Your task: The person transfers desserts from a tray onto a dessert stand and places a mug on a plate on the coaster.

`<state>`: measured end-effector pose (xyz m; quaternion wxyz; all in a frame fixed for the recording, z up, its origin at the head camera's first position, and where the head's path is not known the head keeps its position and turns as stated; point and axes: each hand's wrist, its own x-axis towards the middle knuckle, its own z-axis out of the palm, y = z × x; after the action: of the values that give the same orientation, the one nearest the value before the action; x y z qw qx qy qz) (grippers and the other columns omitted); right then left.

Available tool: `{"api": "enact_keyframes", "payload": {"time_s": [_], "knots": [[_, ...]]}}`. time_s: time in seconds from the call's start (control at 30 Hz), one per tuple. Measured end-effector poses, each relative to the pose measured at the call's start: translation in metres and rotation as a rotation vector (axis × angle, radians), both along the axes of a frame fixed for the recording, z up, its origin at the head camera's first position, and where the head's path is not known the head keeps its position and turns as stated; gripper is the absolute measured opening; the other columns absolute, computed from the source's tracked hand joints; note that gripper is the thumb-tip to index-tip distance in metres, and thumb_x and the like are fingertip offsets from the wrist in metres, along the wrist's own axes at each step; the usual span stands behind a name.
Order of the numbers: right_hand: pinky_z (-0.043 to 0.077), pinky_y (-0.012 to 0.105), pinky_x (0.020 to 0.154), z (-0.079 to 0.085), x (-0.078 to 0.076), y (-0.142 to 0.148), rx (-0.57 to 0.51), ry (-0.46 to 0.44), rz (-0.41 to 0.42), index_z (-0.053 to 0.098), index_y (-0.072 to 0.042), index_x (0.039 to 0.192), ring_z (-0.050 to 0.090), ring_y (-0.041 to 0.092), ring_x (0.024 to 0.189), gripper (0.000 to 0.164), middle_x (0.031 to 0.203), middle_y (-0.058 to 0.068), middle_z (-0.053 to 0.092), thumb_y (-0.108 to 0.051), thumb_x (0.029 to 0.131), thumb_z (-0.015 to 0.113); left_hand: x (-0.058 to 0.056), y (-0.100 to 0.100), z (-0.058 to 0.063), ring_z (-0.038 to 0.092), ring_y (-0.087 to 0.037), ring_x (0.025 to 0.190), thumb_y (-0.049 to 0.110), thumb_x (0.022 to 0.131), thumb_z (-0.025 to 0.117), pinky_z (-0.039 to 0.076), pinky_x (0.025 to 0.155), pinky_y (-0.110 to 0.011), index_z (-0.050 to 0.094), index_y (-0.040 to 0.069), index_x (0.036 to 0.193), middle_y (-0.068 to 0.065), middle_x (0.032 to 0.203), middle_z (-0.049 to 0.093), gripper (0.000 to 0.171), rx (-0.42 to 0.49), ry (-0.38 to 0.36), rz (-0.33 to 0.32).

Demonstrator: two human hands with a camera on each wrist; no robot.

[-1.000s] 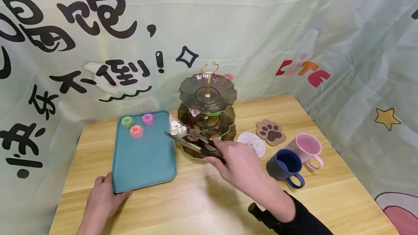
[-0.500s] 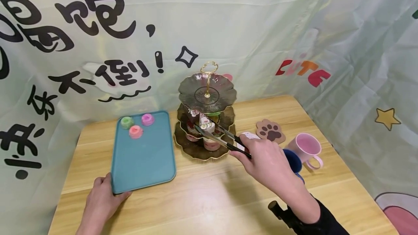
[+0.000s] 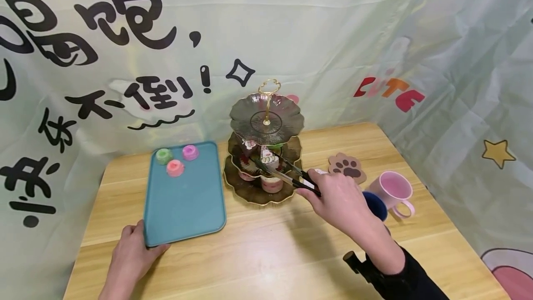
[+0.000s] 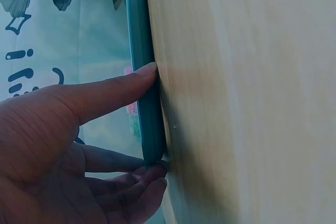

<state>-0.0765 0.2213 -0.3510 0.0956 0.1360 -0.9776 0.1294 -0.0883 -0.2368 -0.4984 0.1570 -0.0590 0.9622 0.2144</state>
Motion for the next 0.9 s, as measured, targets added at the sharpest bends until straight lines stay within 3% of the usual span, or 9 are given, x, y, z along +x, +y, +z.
{"api": "enact_keyframes", "payload": {"time_s": [0.3, 0.6, 0.77, 0.9], "knots": [[0.023, 0.03, 0.046, -0.003, -0.005, 0.001, -0.016, -0.031, -0.005, 0.062, -0.013, 0.085, 0.037, 0.014, 0.044, 0.033, 0.053, -0.003, 0.037, -0.04, 0.099, 0.076, 0.0, 0.002, 0.001, 0.054, -0.059, 0.115, 0.039, 0.086, 0.09, 0.049, 0.097, -0.069, 0.027, -0.026, 0.15, -0.047, 0.131, 0.041, 0.11, 0.0, 0.015, 0.001], [0.027, 0.03, 0.046, 0.0, -0.004, 0.003, -0.042, -0.071, -0.007, 0.065, -0.012, 0.091, 0.039, 0.013, 0.044, 0.033, 0.054, -0.003, 0.039, -0.043, 0.1, 0.074, 0.001, 0.002, 0.002, 0.054, -0.059, 0.116, 0.038, 0.086, 0.089, 0.049, 0.098, -0.07, 0.027, -0.026, 0.15, -0.047, 0.133, 0.041, 0.11, 0.001, 0.017, 0.007], [0.034, 0.03, 0.046, 0.006, 0.003, 0.006, -0.062, -0.055, -0.029, 0.068, -0.011, 0.095, 0.043, 0.009, 0.048, 0.035, 0.059, -0.007, 0.047, -0.044, 0.097, 0.077, 0.0, 0.001, 0.0, 0.054, -0.059, 0.115, 0.041, 0.086, 0.09, 0.049, 0.098, -0.07, 0.027, -0.025, 0.15, -0.047, 0.132, 0.041, 0.112, 0.007, 0.01, 0.008], [0.035, 0.027, 0.047, 0.014, 0.015, 0.01, -0.087, 0.009, -0.041, 0.064, -0.017, 0.087, 0.042, 0.006, 0.05, 0.032, 0.064, -0.011, 0.049, -0.044, 0.094, 0.08, 0.0, 0.001, 0.0, 0.053, -0.059, 0.116, 0.041, 0.086, 0.09, 0.049, 0.099, -0.07, 0.026, -0.026, 0.15, -0.047, 0.132, 0.04, 0.113, 0.006, 0.0, 0.01]]}}
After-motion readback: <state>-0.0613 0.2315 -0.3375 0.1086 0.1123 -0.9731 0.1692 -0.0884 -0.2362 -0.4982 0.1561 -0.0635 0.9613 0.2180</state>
